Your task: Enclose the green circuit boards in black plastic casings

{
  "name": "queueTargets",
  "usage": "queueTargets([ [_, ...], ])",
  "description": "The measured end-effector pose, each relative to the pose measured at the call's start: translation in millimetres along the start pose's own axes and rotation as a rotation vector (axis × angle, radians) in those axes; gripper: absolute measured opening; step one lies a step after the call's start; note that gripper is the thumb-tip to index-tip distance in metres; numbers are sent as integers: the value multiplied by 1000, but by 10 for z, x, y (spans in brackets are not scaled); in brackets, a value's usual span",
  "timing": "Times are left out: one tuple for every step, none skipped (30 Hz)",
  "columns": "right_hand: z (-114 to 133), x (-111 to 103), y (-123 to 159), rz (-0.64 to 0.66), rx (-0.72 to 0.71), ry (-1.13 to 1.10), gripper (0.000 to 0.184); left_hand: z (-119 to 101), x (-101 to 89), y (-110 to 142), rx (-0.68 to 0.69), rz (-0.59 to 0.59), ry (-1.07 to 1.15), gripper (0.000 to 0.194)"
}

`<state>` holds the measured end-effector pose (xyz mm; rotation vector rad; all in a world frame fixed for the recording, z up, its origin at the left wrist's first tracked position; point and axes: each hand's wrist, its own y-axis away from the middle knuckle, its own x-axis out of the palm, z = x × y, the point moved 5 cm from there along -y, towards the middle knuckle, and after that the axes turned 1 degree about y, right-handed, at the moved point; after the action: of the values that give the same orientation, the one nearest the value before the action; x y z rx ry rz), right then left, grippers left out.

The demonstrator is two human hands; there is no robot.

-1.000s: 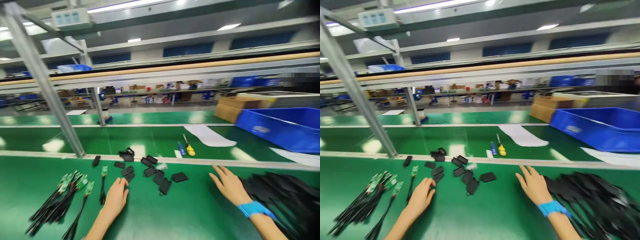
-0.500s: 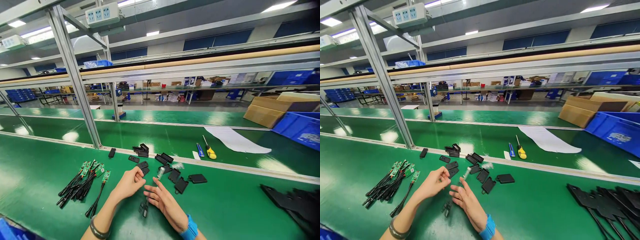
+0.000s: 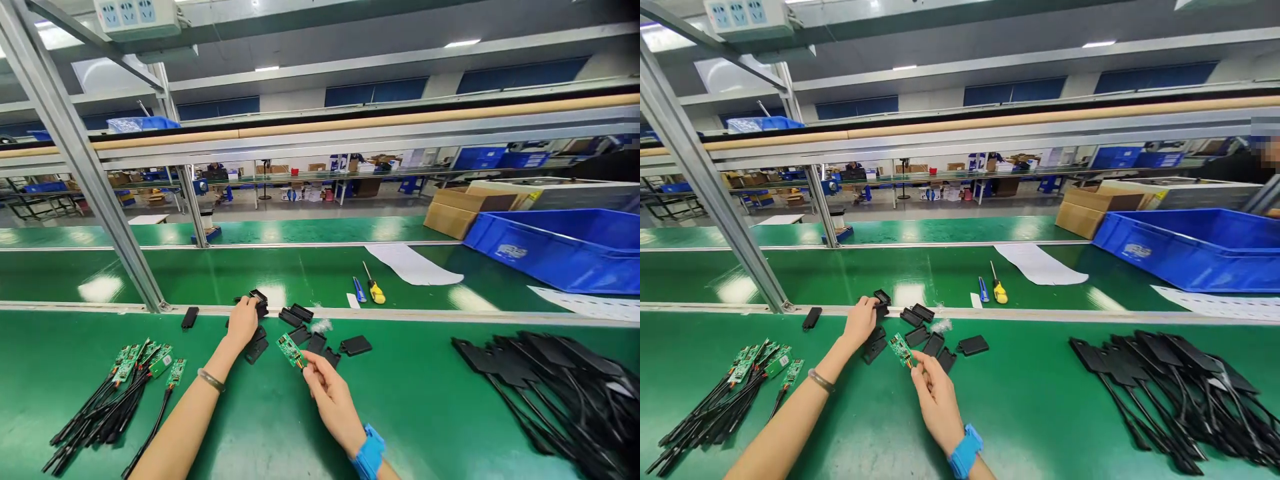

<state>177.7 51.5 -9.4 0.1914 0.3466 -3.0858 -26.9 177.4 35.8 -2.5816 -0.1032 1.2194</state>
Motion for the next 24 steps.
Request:
queueTargets([
  [60,-33,9,-21,-63,61,37,-41,3,84,-22,6,50,31],
  [112,-57,20,-32,-109,104,35,-78,13,187,-49,29,112,28],
  [157,-78,31,-39,-140,130,33,-110,30,305,-84,66,186,25],
  [196,-97,42,-51,-165,145,32,-137,53,431,-126,113,269,22],
  [227,-110,52,-58,-183,155,30,-161,79,561,-170,161,356,22],
  [252,-116,63,-58,-199,167,28,-181,101,686,-213,200,443,26],
  [271,-113,73,-49,-214,182,26,-198,116,803,-252,227,522,33],
  [284,-103,82,-31,-227,199,24,-210,124,906,-283,243,584,40],
  [291,-89,91,-9,-237,214,23,-218,127,996,-308,250,652,47],
  [292,-74,99,11,-243,221,22,-224,128,1073,-331,250,743,50],
  [288,-59,105,27,-243,221,22,-229,129,1138,-350,247,856,51],
  [279,-47,111,37,-238,213,22,-237,134,1192,-362,248,979,50],
  [267,-36,115,42,-229,200,22,-247,139,1236,-364,248,1099,48],
  [253,-25,118,47,-219,185,21,-259,146,1270,-356,245,1201,50],
  [238,-12,122,53,-210,170,21,-268,155,1298,-344,239,1270,53],
  [224,1,126,61,-204,157,21,-274,169,1321,-334,235,1298,55],
  [212,13,131,66,-202,146,21,-276,188,1341,-335,229,1315,55],
  [203,21,138,66,-206,141,21,-275,211,1357,-346,219,1329,55],
  [198,27,147,63,-214,141,21,-274,237,1373,-366,214,1343,54],
  [198,31,157,57,-229,147,21,-276,266,1387,-388,219,1357,54],
  [203,32,168,50,-250,158,22,-281,292,1400,-406,228,1371,54],
  [213,32,181,41,-277,175,23,-289,312,1410,-418,237,1384,55],
  [229,32,195,34,-310,196,24,-297,327,1419,-424,245,1394,55],
  [246,33,208,29,-343,218,25,-304,334,1426,-427,248,1401,55],
])
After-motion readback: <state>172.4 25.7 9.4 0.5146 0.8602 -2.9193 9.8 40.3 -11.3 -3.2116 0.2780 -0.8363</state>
